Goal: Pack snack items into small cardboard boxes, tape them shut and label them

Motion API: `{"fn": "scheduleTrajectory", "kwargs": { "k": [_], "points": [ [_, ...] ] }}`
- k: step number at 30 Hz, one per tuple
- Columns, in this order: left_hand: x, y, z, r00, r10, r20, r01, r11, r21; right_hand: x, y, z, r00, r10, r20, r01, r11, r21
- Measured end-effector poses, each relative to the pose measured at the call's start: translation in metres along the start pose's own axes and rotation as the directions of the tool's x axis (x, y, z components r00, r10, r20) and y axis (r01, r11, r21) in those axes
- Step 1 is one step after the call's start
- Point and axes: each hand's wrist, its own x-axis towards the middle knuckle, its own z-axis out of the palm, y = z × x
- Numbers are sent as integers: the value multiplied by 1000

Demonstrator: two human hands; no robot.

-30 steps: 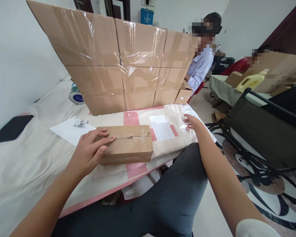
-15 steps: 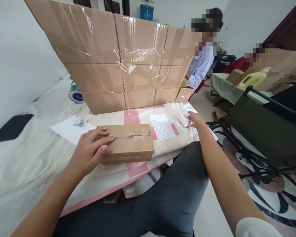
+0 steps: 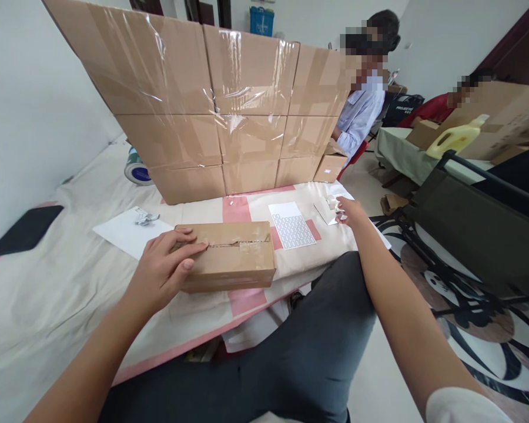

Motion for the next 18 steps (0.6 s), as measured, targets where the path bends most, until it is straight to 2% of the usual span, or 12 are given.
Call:
{"fn": "scheduleTrajectory", "kwargs": {
  "k": [8,18],
  "points": [
    [0,0,-1,1000,12,-3,-12,1000,13,3,3,-1,999,36,23,-36,999,7],
    [1,1,0,1000,8,-13,-8,1000,11,1,5,0,998,19,54,-19,1000,-2]
  ]
}}
